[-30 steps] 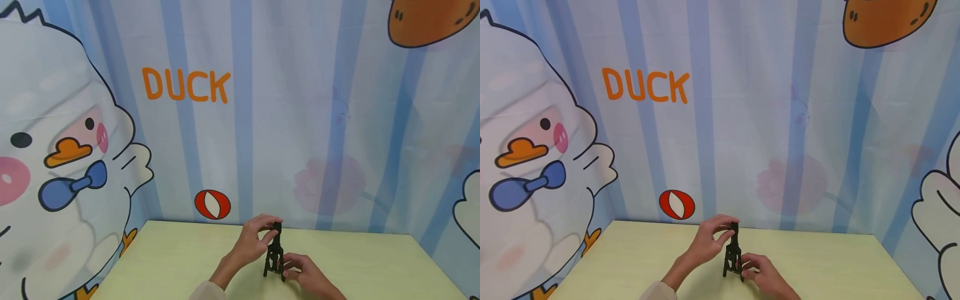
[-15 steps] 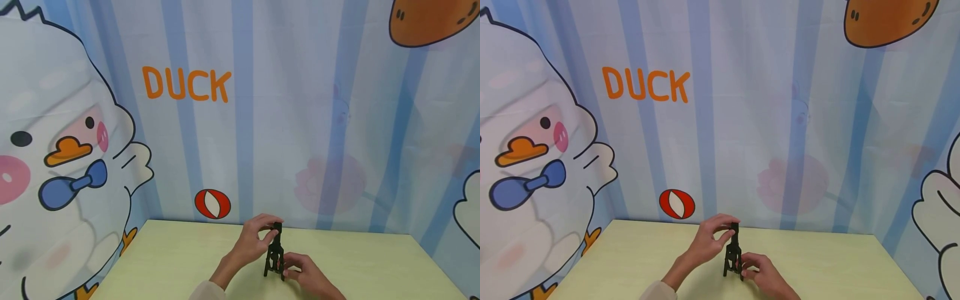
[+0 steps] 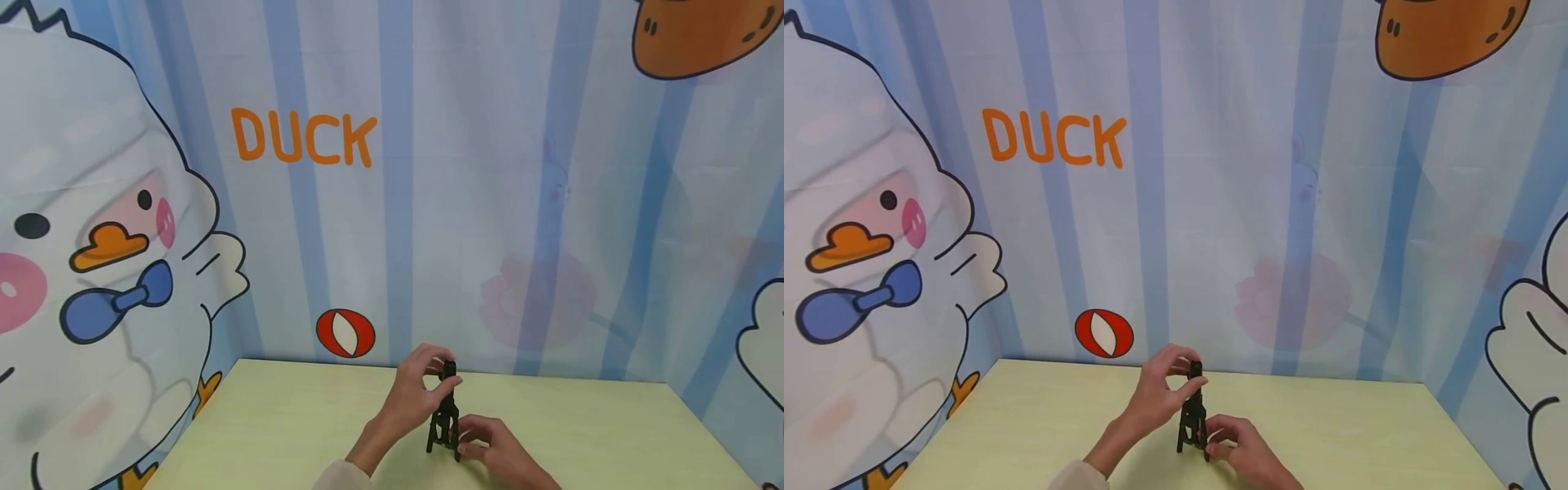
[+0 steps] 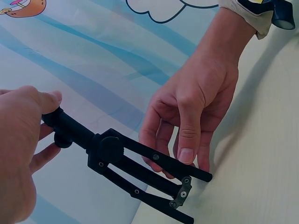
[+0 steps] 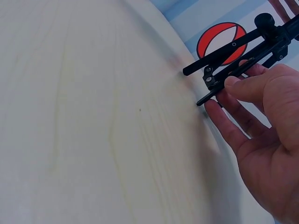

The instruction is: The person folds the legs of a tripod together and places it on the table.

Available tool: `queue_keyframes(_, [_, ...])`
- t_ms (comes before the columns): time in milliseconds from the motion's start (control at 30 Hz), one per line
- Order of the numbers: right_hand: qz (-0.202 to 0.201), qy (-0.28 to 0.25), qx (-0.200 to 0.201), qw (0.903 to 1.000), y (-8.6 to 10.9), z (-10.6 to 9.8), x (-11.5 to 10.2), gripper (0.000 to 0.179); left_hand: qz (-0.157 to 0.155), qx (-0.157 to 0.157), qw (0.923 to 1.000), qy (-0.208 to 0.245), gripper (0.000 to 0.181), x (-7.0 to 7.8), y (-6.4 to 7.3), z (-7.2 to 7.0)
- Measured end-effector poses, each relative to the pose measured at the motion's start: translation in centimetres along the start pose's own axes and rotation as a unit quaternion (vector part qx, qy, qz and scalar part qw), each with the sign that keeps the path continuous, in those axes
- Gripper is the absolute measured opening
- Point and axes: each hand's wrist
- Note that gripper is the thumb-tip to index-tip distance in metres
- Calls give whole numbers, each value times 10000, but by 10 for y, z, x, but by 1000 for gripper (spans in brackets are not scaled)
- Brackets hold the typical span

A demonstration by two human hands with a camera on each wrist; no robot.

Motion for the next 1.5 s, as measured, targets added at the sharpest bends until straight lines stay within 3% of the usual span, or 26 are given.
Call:
queue_keyframes(300, [360,-238,309,9986,0,2,0,33,-9,234,9997,-46,25,-1,3,0])
queue_keyframes(600, [710,-400,589,9949,-2,3,-3,39,12,162,9999,31,22,0,2,-4])
queue_keyframes(1033, [537,-246,764,9953,-6,8,-3,39,-197,-161,9983,530,21,-4,4,-10])
queue_keyframes(1500, [82,-128,770,9969,-5,10,-5,23,-407,-273,9975,504,30,-2,4,-14])
Point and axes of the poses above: each hand's wrist, its own y-axis away from the middle knuckle, its own z-axis out of the palm, x = y × z, and after that the axes turned 1 degree about z, right-handed
